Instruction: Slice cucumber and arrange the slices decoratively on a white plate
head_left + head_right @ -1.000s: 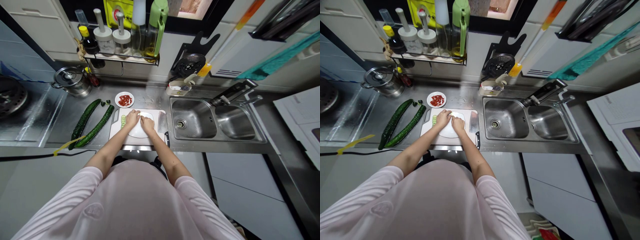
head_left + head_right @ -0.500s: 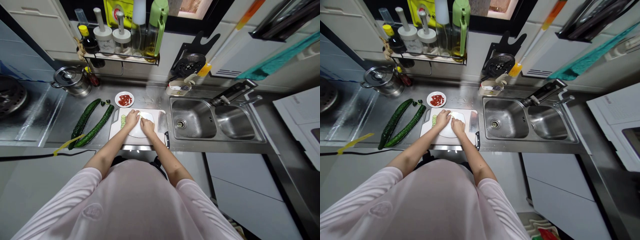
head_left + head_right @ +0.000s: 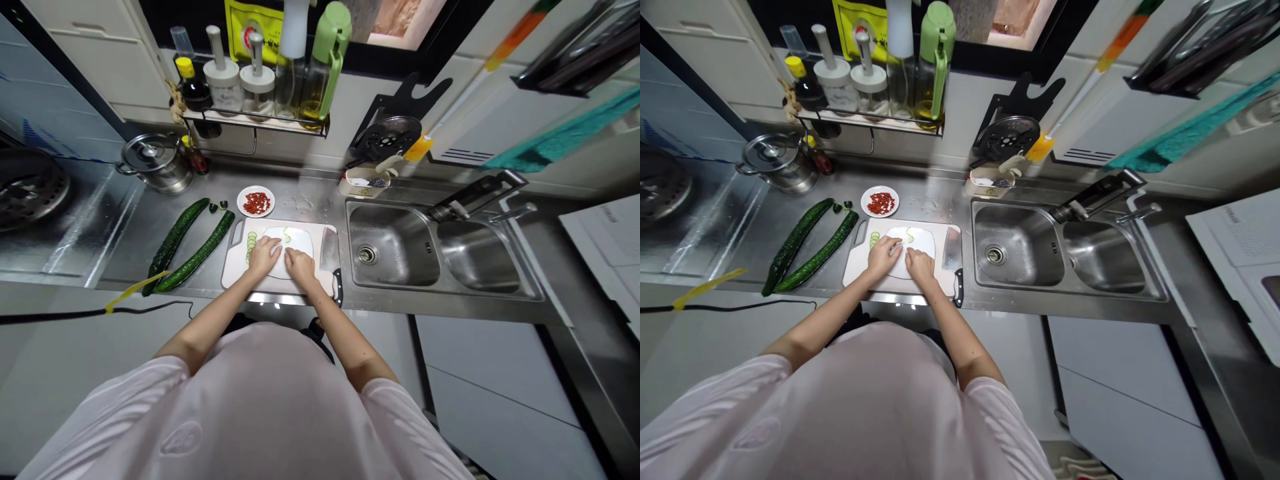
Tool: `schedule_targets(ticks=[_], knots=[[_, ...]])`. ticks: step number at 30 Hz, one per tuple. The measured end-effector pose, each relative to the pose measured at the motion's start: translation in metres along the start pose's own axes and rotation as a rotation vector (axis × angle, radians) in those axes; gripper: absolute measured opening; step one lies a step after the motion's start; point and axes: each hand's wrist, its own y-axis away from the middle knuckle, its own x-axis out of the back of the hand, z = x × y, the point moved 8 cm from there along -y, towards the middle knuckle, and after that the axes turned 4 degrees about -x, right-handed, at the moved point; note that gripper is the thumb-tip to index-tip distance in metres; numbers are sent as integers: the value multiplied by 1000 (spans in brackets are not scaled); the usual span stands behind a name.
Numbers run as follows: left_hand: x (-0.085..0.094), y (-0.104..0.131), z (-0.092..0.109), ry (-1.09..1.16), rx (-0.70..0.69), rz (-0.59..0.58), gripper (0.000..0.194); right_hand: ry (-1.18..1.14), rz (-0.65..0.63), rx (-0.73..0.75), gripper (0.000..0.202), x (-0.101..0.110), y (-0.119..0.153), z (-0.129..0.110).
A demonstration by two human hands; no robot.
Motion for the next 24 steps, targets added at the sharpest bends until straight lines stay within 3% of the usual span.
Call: schedule_targets(ticks=[7,15,24], knots=[[15,34,-26,-40,55,15,32,-26,6,16,39,-3,13,5],[37,60,-74,-146,297,80,25,-58,1,3,39,-3,20,9],[37,66,-77,-206,383,29,27,-60,39,-12,39,-4,20,15]])
